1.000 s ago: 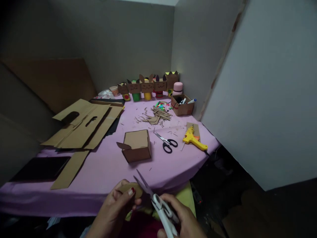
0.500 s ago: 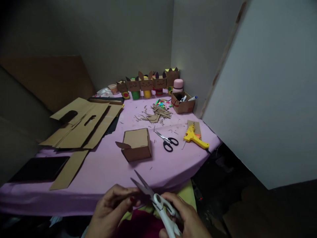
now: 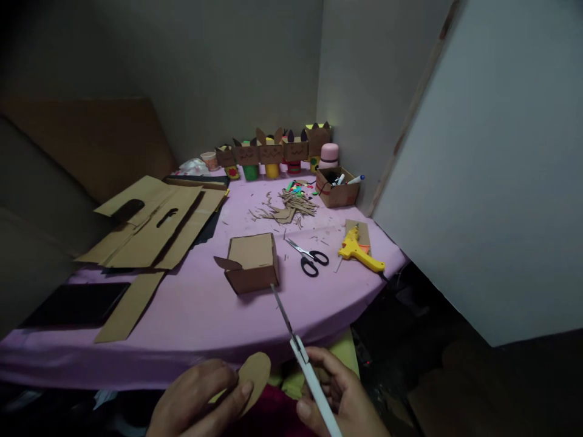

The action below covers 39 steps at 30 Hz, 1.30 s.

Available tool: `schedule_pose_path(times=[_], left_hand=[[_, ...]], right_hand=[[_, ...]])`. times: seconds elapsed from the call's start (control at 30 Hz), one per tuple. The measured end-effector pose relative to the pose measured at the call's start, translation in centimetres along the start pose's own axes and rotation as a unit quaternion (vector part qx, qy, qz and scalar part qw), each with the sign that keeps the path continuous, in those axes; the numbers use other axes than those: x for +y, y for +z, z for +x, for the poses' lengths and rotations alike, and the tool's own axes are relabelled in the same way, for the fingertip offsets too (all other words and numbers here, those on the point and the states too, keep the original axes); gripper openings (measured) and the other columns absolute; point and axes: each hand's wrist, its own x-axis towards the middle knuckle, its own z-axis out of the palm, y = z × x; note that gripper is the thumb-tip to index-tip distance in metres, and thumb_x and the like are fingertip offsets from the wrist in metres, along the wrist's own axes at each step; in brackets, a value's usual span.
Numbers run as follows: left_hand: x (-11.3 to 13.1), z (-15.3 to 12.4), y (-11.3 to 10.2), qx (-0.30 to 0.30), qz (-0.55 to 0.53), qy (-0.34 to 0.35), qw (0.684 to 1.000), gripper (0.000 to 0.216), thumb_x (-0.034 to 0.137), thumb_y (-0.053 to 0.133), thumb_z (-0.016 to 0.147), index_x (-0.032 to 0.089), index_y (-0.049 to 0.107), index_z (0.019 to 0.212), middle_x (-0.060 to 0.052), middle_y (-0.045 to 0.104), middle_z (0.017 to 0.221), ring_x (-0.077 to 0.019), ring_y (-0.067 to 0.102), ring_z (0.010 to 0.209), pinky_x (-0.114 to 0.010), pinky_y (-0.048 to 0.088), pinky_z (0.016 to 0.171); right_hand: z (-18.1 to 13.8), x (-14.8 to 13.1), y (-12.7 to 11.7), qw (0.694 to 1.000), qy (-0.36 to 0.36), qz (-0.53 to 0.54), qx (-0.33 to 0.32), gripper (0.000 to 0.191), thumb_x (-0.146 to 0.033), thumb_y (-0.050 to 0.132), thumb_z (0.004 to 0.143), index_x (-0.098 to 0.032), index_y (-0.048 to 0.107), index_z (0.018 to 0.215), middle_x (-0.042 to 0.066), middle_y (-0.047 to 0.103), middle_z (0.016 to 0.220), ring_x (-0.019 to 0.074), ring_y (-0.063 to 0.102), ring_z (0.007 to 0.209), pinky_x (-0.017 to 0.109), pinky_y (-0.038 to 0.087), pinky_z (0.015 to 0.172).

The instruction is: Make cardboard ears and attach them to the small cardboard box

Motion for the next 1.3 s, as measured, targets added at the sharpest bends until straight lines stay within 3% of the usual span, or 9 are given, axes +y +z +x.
schedule_pose_path(times=[0.17,0.37,0.43,0.53,0.6,0.7,0.8,1.03,1.3], left_hand=[[1.4,1.1,0.6,-0.006,-0.052,-0.035,0.998,0.035,0.025,0.055,0.087,0.037,0.065,0.118,-0.007,0.077,0.074,-0.0215,0.067,0.061,-0.032,0.051,0.054],[1.9,2.7,1.2,0.024,-0.18,-0.236,0.955,0.031,0.019,0.066,0.08,0.035,0.072,0.105,-0.007,0.075,0.097,-0.0224,0.069,0.084,-0.033,0.054,0.072],[1.4,3.2,1.6,0.032,-0.25,-0.341,0.906,0.026,0.021,0.066,0.08,0.033,0.071,0.103,-0.006,0.075,0.099,-0.0208,0.069,0.087,-0.03,0.054,0.076],[0.8,4.0,2.5,0.021,-0.393,-0.478,0.785,0.02,0.039,0.063,0.083,0.026,0.072,0.094,-0.005,0.075,0.087,-0.0187,0.069,0.08,-0.028,0.054,0.073],[0.7,4.6,3.0,0.006,-0.469,-0.51,0.721,0.026,0.044,0.069,0.077,0.022,0.072,0.091,-0.005,0.075,0.084,-0.0179,0.069,0.075,-0.027,0.053,0.071],[0.5,5.6,3.2,0.006,-0.514,-0.521,0.681,0.028,0.038,0.079,0.066,0.018,0.072,0.085,-0.005,0.075,0.08,-0.0178,0.067,0.071,-0.028,0.052,0.068],[0.0,7.1,2.5,0.04,-0.476,-0.534,0.698,0.028,0.036,0.078,0.064,0.017,0.071,0.083,-0.003,0.073,0.072,-0.0166,0.064,0.064,-0.027,0.049,0.06],[-1.5,10.5,0.9,-0.038,-0.333,-0.423,0.842,0.025,0.028,0.066,0.075,0.016,0.073,0.095,-0.005,0.071,0.078,-0.0162,0.058,0.067,-0.028,0.046,0.063],[-2.1,9.6,1.5,0.009,-0.342,-0.4,0.85,0.037,0.037,0.056,0.085,0.017,0.063,0.115,-0.003,0.065,0.078,-0.0163,0.056,0.066,-0.028,0.046,0.061]], right_hand=[[1.4,-2.1,2.0,0.995,-0.02,0.098,0.025,0.052,-0.048,0.074,0.071,-0.026,0.055,0.114,-0.003,0.05,0.071,0.0094,0.045,0.055,0.021,0.04,0.052],[3.2,-2.5,3.5,0.973,-0.055,0.208,0.079,0.054,-0.042,0.079,0.067,-0.025,0.056,0.112,-0.004,0.05,0.072,0.0089,0.045,0.058,0.019,0.041,0.054],[3.6,-2.4,3.6,0.964,-0.06,0.217,0.143,0.052,-0.039,0.078,0.069,-0.026,0.054,0.114,-0.005,0.05,0.075,0.0092,0.046,0.06,0.018,0.043,0.055],[4.1,-2.3,3.8,0.947,-0.091,0.213,0.224,0.05,-0.036,0.077,0.071,-0.026,0.052,0.113,-0.004,0.051,0.08,0.0095,0.048,0.062,0.018,0.043,0.055],[4.4,-2.3,4.0,0.938,-0.104,0.212,0.253,0.051,-0.036,0.077,0.071,-0.026,0.051,0.114,-0.003,0.052,0.082,0.0102,0.05,0.065,0.019,0.045,0.057],[4.5,-2.2,4.4,0.941,-0.097,0.217,0.239,0.053,-0.037,0.077,0.071,-0.026,0.049,0.115,-0.004,0.053,0.077,0.0103,0.052,0.061,0.019,0.045,0.053],[4.4,-2.5,4.6,0.951,-0.084,0.215,0.206,0.055,-0.036,0.079,0.069,-0.025,0.049,0.113,-0.006,0.053,0.074,0.0082,0.052,0.055,0.019,0.044,0.05],[5.2,-5.5,3.2,0.973,-0.125,0.114,0.155,0.052,-0.021,0.078,0.066,-0.022,0.052,0.111,-0.003,0.061,0.076,0.0109,0.056,0.067,0.022,0.048,0.065],[9.0,-7.7,2.2,0.972,-0.152,0.124,0.129,0.058,-0.015,0.078,0.057,-0.022,0.052,0.107,-0.005,0.061,0.072,0.0111,0.056,0.062,0.022,0.047,0.06]])
